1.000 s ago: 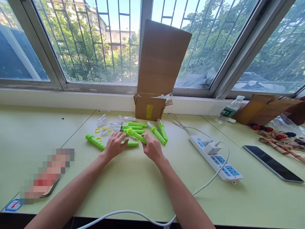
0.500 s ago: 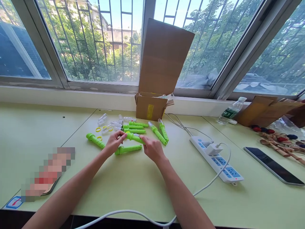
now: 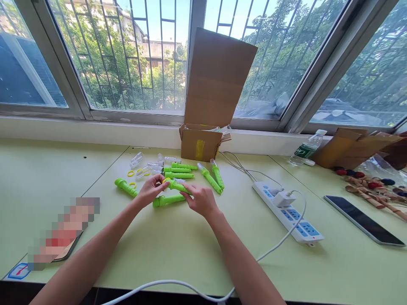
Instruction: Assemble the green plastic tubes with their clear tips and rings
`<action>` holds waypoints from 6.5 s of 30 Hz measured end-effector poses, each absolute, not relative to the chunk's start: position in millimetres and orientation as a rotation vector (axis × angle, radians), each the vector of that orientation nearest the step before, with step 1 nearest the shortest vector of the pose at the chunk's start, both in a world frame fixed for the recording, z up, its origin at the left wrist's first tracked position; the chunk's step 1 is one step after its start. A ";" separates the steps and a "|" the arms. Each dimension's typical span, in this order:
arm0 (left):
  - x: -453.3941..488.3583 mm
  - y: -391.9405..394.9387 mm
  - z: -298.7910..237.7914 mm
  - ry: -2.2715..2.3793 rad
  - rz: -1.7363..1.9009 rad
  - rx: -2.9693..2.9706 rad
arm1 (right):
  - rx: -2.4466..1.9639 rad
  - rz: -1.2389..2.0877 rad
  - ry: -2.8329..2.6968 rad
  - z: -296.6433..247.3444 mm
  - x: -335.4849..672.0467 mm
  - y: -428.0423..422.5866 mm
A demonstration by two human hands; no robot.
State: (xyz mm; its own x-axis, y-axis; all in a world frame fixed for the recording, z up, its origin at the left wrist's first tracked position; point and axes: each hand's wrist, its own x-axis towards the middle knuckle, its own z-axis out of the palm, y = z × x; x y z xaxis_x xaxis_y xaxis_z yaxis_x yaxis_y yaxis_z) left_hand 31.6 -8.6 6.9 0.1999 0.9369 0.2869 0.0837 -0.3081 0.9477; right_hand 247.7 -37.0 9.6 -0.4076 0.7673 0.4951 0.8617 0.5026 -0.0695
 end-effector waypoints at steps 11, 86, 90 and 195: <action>30.1 -13.1 9.2 1.242 1.417 2.409 | -1.455 -0.392 -2.230 7.6 241.7 -39.1; 34.0 -18.2 2.2 1.486 1.523 2.463 | -1.235 -0.217 -2.155 6.3 240.6 -40.0; 35.1 -17.9 0.9 1.560 1.578 2.369 | -1.246 -0.223 -2.164 6.9 236.7 -42.0; 31.2 -24.8 16.3 1.559 1.285 2.223 | -1.138 -0.182 -2.069 13.8 220.6 -52.4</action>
State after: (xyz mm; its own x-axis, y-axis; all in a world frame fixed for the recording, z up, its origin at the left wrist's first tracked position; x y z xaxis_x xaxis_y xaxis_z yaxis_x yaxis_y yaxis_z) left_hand 31.2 -24.8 16.3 0.0998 0.8233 0.5588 0.7059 -0.4544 0.5434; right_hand 220.6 -52.4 13.8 -0.3193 0.6667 0.6735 0.7740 0.5935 -0.2207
